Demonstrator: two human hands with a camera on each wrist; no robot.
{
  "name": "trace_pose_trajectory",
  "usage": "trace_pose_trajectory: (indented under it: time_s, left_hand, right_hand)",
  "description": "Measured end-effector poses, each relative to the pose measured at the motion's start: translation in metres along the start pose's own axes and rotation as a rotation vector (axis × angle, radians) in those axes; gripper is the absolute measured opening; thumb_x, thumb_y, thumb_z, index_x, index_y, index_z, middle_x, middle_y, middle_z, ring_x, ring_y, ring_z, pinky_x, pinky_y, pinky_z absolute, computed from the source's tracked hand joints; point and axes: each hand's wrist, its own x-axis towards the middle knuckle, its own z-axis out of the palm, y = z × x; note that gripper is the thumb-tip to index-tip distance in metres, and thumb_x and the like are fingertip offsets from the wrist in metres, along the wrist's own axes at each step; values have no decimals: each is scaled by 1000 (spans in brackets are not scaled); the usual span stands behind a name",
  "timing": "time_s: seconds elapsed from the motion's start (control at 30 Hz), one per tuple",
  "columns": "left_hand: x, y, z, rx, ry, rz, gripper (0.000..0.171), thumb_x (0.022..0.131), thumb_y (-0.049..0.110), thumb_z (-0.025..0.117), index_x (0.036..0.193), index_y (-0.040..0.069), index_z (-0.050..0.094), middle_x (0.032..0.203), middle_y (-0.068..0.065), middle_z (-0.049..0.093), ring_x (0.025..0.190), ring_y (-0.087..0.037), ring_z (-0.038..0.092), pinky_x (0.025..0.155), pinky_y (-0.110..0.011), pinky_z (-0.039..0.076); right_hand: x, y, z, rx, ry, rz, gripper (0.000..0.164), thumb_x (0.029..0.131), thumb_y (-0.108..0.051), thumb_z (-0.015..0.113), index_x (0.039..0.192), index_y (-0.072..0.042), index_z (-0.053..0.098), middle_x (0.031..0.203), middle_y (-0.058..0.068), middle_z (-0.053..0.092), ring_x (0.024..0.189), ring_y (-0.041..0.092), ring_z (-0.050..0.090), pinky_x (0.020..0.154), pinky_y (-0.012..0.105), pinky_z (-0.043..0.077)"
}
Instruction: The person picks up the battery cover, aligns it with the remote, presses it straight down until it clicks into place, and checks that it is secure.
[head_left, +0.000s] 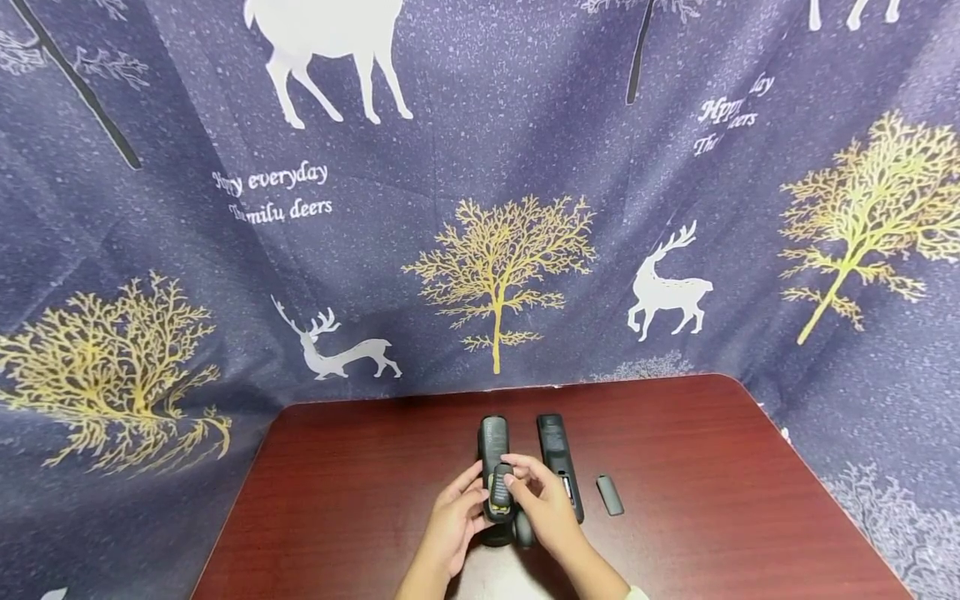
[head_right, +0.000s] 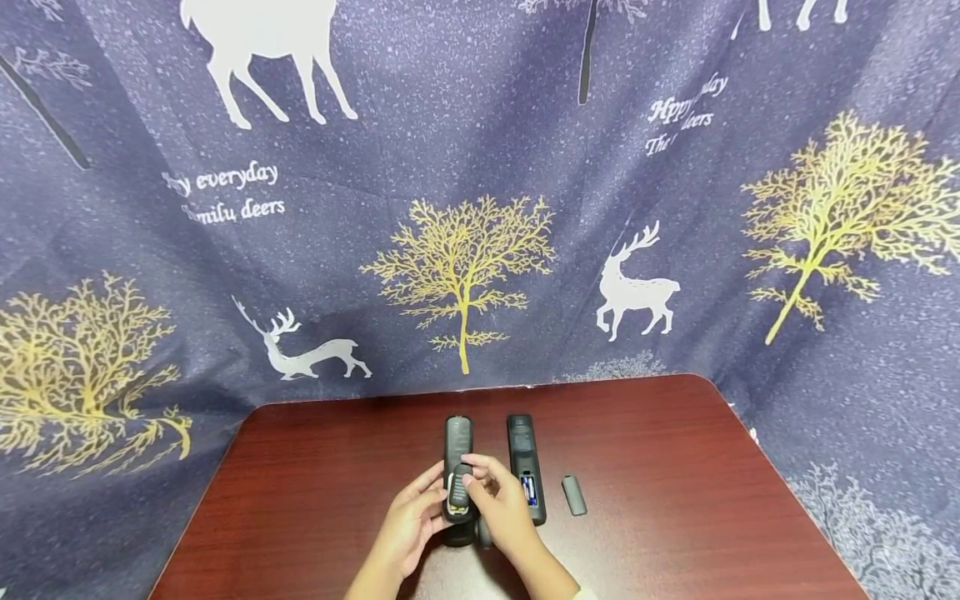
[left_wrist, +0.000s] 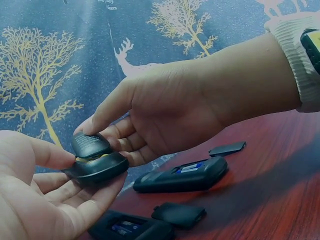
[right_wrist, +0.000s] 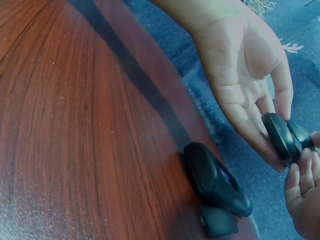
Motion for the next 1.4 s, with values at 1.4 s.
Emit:
trace_pose_trajectory:
  time_s: [1.4]
  left_hand:
    - [-2, -1, 0, 22, 18, 13, 59, 101, 9, 49, 155, -6, 30, 138, -17, 62, 107, -13, 69, 87, -31, 56]
  right_hand:
    - [-2, 0, -2, -81, -95, -101, 27, 94, -14, 69, 121, -15, 71, 100, 9, 64, 85, 5, 58, 76, 21, 50]
